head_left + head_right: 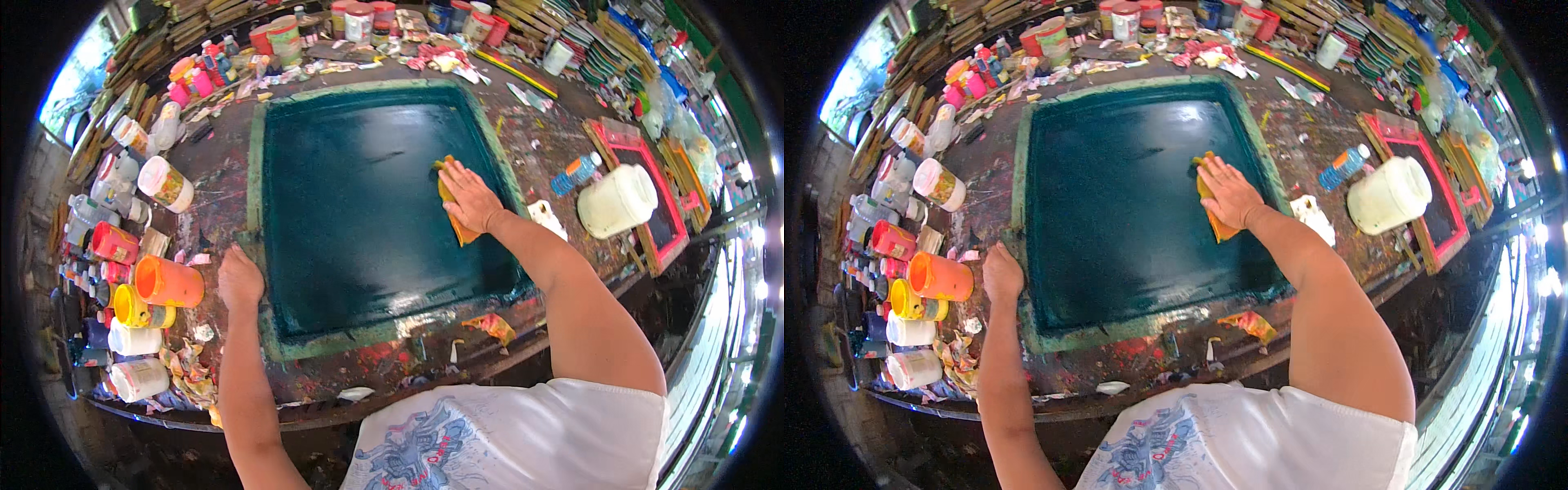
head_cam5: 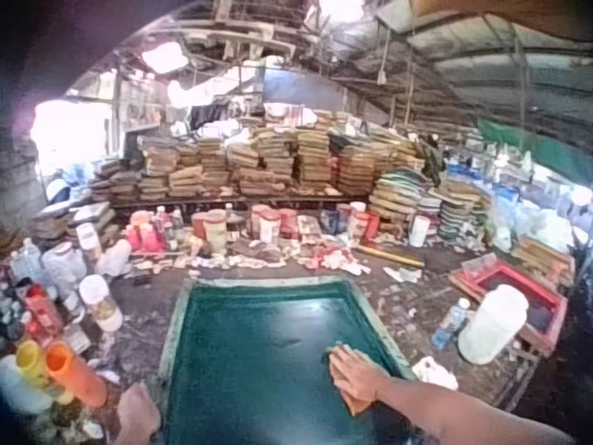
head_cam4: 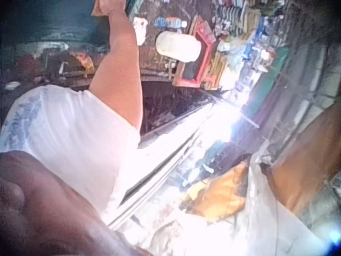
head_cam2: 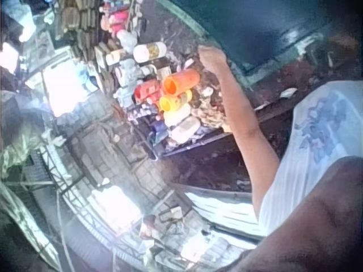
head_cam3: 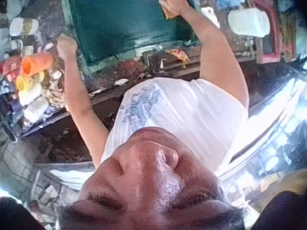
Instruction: The person moves a green screen frame and an orange screen frame on a workbench, then pours green ink onto the green screen and spreads it with a squeegee. The person also wipes the screen surface with a sponge and handles a pink screen frame.
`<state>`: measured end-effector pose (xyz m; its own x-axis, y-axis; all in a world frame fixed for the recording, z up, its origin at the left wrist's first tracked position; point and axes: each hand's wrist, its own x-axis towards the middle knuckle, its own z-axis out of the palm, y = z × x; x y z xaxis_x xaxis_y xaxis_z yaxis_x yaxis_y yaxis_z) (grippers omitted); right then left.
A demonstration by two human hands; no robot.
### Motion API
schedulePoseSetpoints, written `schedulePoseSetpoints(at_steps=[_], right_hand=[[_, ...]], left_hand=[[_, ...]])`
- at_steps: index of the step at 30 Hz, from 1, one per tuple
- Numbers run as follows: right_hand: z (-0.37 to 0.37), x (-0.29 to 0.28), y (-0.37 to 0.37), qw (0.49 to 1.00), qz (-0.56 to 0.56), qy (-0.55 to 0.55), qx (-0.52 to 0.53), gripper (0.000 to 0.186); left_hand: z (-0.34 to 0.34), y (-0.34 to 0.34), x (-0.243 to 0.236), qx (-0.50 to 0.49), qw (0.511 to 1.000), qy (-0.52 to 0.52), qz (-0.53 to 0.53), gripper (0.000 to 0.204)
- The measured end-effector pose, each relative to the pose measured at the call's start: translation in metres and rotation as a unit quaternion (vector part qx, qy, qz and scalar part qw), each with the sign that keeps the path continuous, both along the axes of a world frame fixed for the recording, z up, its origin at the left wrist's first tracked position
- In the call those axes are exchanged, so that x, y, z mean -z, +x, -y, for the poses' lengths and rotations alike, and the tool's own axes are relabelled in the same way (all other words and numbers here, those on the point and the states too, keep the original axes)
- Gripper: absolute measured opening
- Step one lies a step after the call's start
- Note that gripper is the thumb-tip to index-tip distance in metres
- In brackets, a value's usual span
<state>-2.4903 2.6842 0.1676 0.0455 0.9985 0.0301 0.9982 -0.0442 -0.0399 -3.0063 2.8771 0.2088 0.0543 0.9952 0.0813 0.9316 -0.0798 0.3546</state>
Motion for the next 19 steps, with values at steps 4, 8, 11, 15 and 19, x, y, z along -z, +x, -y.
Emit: schedulePoseSetpoints(at_steps=[4,8,11,15,19], right_hand=[[-0.091,0.006,-0.008,0.978,-0.004,0.005,0.206,0.081],[-0.175,0.0,-0.1,0.99,-0.031,0.069,0.118,0.083],[-0.184,-0.001,-0.181,0.995,-0.033,0.096,-0.012,0.082],[-0.11,-0.015,-0.228,0.979,-0.047,0.032,-0.193,0.082],[-0.028,-0.01,-0.16,0.975,-0.092,-0.014,-0.2,0.083]], left_hand=[[-0.001,0.015,-0.007,-0.011,1.0,-0.024,0.014,0.047],[-0.002,0.013,-0.011,-0.022,0.999,-0.027,0.012,0.047],[-0.008,0.013,-0.007,0.006,1.0,-0.004,0.026,0.047],[-0.009,0.004,-0.007,0.008,0.999,-0.016,0.047,0.049],[-0.012,-0.001,0.004,0.01,1.0,-0.015,0.02,0.051]])
